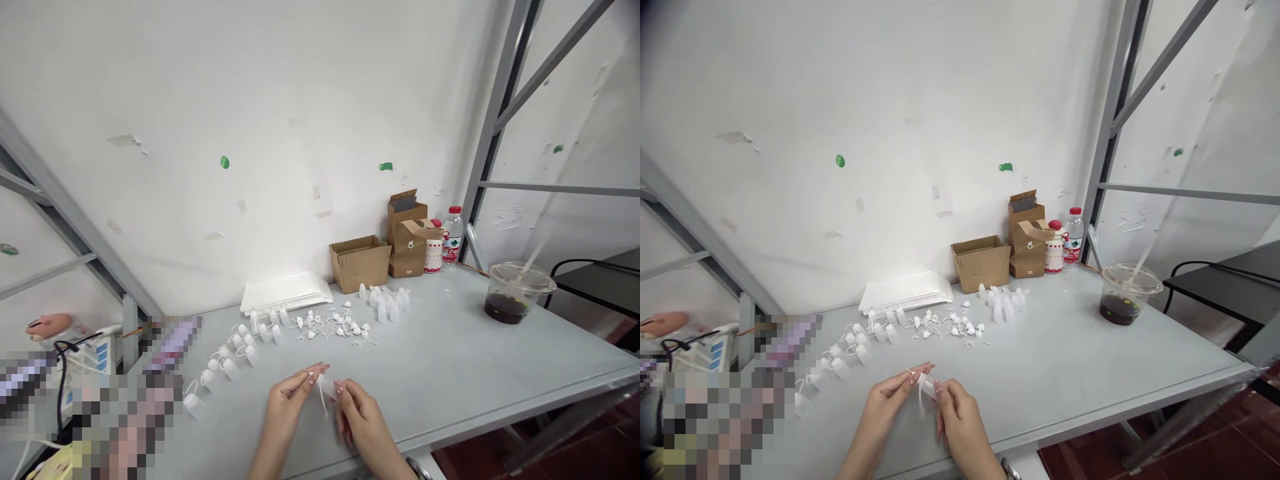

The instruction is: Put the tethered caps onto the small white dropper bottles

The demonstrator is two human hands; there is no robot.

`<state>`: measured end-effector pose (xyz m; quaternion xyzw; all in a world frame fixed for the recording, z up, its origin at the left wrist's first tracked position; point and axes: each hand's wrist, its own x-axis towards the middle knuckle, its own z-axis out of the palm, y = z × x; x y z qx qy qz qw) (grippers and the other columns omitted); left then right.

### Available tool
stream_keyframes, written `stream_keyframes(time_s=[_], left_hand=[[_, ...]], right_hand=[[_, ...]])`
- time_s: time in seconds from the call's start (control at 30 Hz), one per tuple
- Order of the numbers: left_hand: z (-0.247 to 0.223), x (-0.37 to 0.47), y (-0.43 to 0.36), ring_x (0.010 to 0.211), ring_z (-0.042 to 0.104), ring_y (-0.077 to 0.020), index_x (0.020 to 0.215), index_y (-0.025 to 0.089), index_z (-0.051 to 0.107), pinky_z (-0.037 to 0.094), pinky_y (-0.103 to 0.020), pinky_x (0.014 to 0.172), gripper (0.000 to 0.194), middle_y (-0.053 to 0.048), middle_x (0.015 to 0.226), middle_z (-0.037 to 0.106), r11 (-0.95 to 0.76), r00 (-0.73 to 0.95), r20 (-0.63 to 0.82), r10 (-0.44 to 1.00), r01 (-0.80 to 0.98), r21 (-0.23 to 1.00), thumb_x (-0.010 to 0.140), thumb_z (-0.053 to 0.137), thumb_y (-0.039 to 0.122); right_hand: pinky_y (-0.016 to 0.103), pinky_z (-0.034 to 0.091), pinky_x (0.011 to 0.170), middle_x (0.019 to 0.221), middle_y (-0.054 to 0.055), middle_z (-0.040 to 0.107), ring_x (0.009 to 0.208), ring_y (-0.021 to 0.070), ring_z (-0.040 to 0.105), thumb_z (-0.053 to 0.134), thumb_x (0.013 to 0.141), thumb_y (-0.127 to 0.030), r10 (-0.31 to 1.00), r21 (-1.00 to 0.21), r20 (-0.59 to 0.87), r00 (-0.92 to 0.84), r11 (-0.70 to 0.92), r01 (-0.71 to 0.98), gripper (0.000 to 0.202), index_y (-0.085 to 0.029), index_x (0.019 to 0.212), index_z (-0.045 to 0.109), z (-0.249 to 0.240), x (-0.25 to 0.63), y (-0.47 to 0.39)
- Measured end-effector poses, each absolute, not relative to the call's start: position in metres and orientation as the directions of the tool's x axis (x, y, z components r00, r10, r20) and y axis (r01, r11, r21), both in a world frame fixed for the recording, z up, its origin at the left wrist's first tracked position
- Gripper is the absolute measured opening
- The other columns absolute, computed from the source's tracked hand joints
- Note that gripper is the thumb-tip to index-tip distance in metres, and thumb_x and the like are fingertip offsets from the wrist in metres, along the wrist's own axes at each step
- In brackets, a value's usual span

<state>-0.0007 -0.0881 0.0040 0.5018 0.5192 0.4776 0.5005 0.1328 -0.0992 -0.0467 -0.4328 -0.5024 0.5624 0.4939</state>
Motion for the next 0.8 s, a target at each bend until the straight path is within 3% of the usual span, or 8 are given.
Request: stream_keyframes(time_s=[0.1, 0.23, 0.33, 0.5, 0.67, 0.8], left_hand=[[0.005, -0.003, -0.088, 0.1, 0.06, -0.0273, 0.088, 0.018, 0.072, 0.04, -0.04, 0.094, 0.034, -0.009, 0.098, 0.07, 0.043, 0.022, -0.043, 0.999, 0.014, 0.999, 0.068, 0.062, 0.043], [-0.001, 0.001, -0.086, 0.097, 0.061, -0.0285, 0.082, 0.016, 0.072, 0.041, -0.041, 0.093, 0.036, -0.01, 0.092, 0.072, 0.045, -0.103, -0.047, 0.994, -0.026, 0.999, 0.062, 0.066, 0.045], [-0.002, 0.005, -0.087, 0.098, 0.061, -0.0286, 0.083, 0.015, 0.072, 0.041, -0.041, 0.093, 0.037, -0.01, 0.092, 0.071, 0.045, -0.109, -0.051, 0.993, -0.059, 0.997, 0.062, 0.067, 0.045], [-0.003, 0.008, -0.09, 0.104, 0.057, -0.0282, 0.084, 0.015, 0.072, 0.039, -0.04, 0.097, 0.037, -0.009, 0.102, 0.068, 0.011, -0.097, -0.018, 0.995, -0.067, 0.998, 0.063, 0.066, 0.045], [-0.008, 0.01, -0.088, 0.108, 0.055, -0.0261, 0.09, 0.018, 0.07, 0.04, -0.036, 0.096, 0.038, -0.007, 0.109, 0.065, -0.005, -0.17, -0.001, 0.985, -0.034, 0.999, 0.065, 0.064, 0.045], [-0.011, 0.01, -0.088, 0.105, 0.057, -0.0273, 0.085, 0.017, 0.072, 0.041, -0.038, 0.095, 0.034, -0.008, 0.104, 0.068, -0.05, -0.132, 0.05, 0.99, 0.003, 0.999, 0.068, 0.062, 0.045]], right_hand=[[0.02, 0.027, 0.037, 0.037, -0.008, 0.039, 0.033, 0.0077, 0.033, 0.036, 0.083, -0.057, 0.987, -0.995, 0.026, -0.158, 0.01, -0.102, 0.045, -0.017, 0.068, 0.052, -0.046, 0.132, -0.099], [0.022, 0.039, 0.049, 0.056, -0.005, 0.049, 0.049, 0.0114, 0.047, 0.059, 0.073, -0.047, 0.993, -0.983, 0.084, -0.085, 0.068, -0.17, 0.037, -0.017, 0.093, 0.056, -0.045, 0.133, -0.097], [0.023, 0.041, 0.054, 0.06, -0.004, 0.049, 0.054, 0.0123, 0.048, 0.063, 0.071, -0.045, 0.995, -0.981, 0.087, -0.04, 0.078, -0.177, 0.031, -0.017, 0.084, 0.056, -0.046, 0.134, -0.096], [0.021, 0.035, 0.044, 0.05, -0.005, 0.046, 0.042, 0.0101, 0.043, 0.043, 0.08, -0.056, 0.988, -0.983, 0.04, -0.146, 0.013, -0.182, 0.042, -0.018, 0.066, 0.051, -0.045, 0.135, -0.097], [0.024, 0.042, 0.055, 0.065, -0.001, 0.055, 0.056, 0.0133, 0.051, 0.056, 0.074, -0.051, 0.991, -0.971, 0.083, -0.107, 0.056, -0.232, 0.038, -0.017, 0.092, 0.056, -0.043, 0.135, -0.097], [0.022, 0.037, 0.05, 0.056, -0.004, 0.048, 0.051, 0.0113, 0.045, 0.057, 0.072, -0.053, 0.994, -0.978, 0.069, -0.08, 0.052, -0.203, 0.037, -0.017, 0.077, 0.056, -0.044, 0.137, -0.097]])
